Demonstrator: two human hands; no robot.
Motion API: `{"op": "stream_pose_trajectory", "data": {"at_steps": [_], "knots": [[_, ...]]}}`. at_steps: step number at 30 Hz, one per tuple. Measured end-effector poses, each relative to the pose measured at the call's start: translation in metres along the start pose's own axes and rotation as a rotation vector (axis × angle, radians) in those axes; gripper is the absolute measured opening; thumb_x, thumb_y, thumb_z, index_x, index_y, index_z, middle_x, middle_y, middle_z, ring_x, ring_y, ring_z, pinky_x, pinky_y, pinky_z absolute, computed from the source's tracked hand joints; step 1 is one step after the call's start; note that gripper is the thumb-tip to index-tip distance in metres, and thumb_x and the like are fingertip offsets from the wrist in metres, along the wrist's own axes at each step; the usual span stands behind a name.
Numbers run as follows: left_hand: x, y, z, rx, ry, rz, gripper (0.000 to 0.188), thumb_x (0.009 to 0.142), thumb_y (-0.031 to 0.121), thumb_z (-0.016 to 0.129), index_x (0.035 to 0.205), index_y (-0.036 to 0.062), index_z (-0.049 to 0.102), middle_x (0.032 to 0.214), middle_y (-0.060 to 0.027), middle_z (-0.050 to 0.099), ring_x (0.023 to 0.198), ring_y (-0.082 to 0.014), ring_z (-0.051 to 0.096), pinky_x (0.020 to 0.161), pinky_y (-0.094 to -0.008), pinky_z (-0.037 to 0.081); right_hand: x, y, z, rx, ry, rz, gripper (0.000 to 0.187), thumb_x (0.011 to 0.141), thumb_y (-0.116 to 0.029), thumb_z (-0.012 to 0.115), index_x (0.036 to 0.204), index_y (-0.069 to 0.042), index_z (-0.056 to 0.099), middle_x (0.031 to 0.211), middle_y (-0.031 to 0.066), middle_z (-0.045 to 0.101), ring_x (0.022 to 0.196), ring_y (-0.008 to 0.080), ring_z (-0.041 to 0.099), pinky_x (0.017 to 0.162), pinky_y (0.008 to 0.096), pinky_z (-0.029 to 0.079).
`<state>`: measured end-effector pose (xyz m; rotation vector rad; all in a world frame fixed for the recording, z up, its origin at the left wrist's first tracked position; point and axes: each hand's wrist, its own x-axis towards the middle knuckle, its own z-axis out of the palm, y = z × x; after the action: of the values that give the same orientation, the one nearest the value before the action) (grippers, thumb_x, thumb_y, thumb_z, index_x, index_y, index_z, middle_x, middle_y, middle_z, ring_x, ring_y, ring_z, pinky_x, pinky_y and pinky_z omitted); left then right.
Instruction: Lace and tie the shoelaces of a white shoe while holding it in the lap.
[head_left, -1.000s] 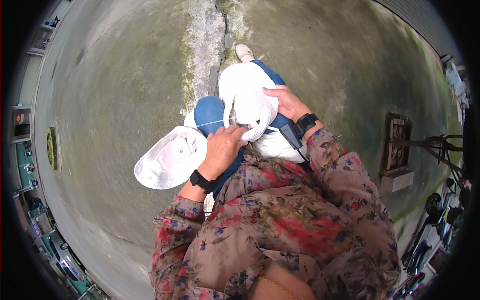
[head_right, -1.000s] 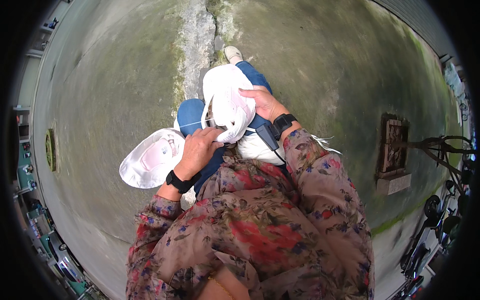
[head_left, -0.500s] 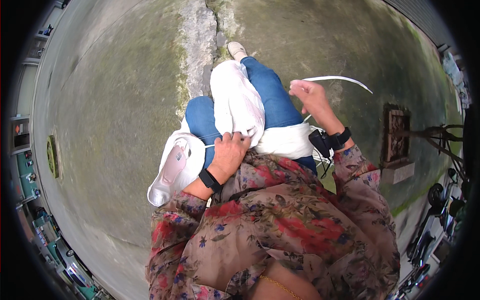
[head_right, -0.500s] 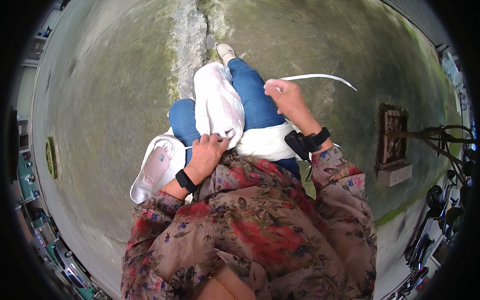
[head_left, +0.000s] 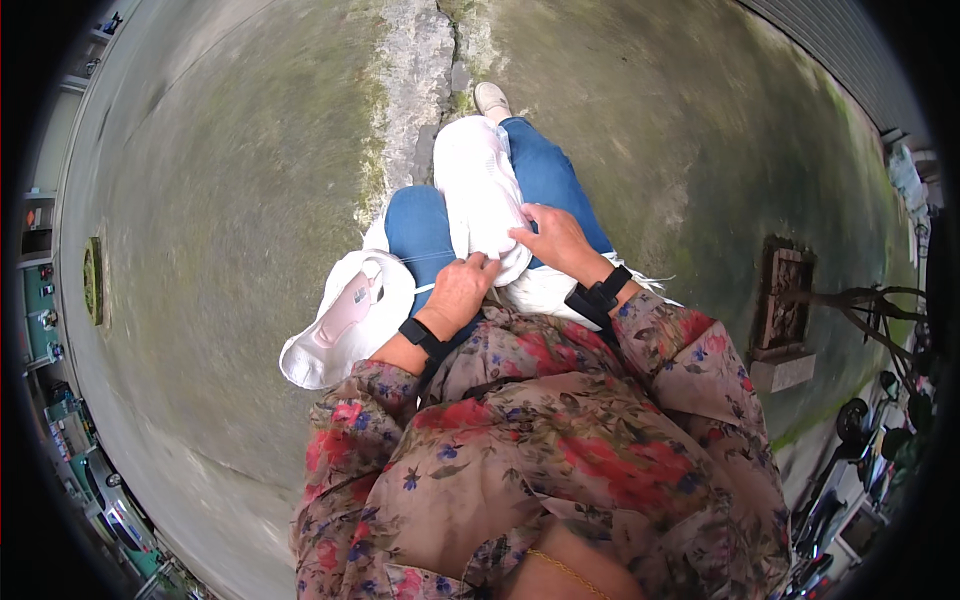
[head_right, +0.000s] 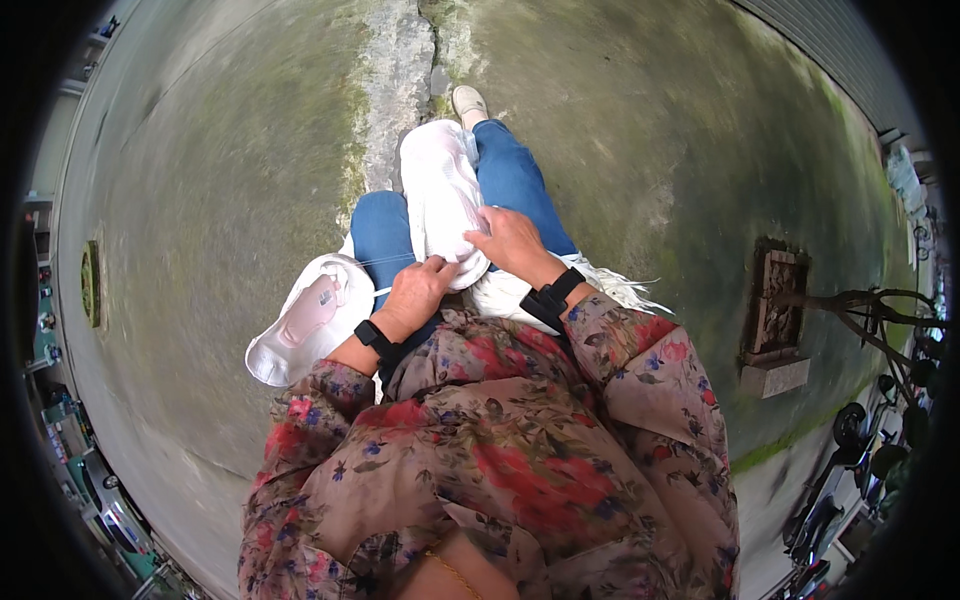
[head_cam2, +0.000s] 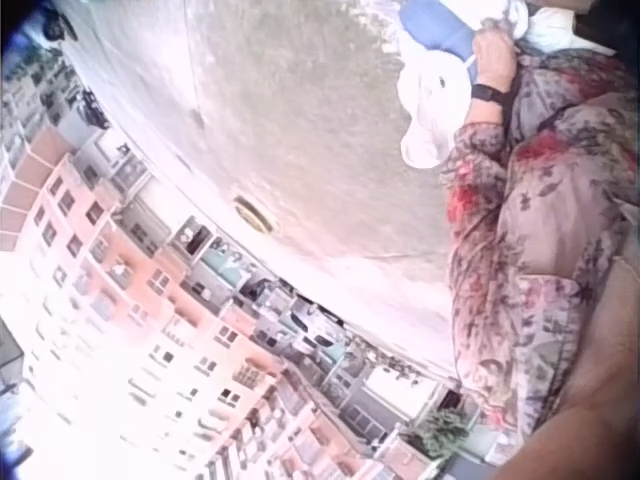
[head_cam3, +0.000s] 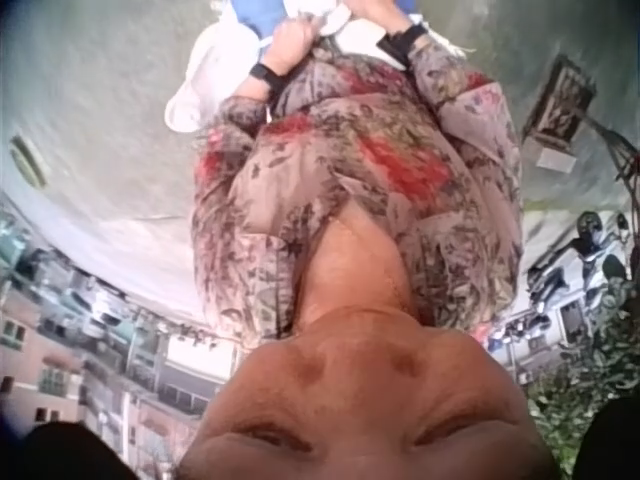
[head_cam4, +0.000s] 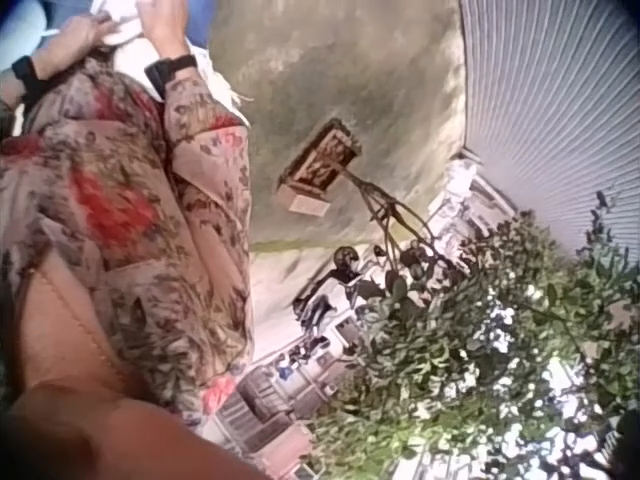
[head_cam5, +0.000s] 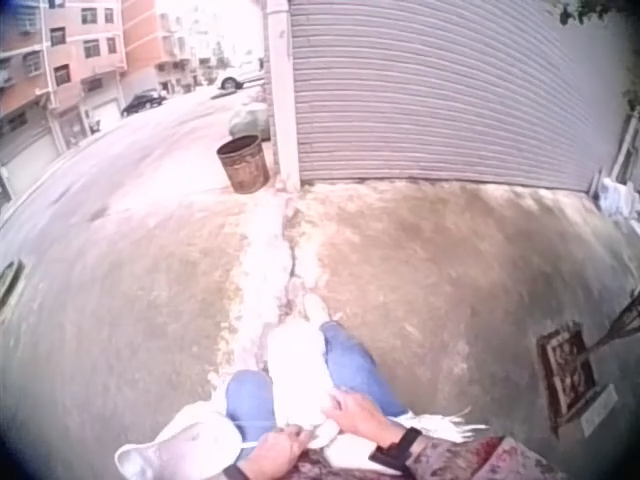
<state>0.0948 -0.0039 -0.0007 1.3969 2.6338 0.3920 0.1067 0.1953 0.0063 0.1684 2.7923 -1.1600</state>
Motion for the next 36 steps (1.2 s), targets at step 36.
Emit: {"op": "stream_pose_trajectory", "data": {"at_steps": [36], "knots": [[0.081,-0.027,-0.080,-0.712,0.174,-0.451,0.019,0.084,0.013,0.057,0.093,-0.0030,0.061,0.078,-0.0102,0.064,0.070,-0.0144,0.059,0.064,-0.0271,0.046,0.042,-0.021,-0.142,0.566,0.316,-0.045,0.023,0.088,-0.020,0.052,0.095,-0.001,0.061,0.068,-0.0019,0.052,0.054,0.0031,0.043,0.046,0.0171,0.036]]}}
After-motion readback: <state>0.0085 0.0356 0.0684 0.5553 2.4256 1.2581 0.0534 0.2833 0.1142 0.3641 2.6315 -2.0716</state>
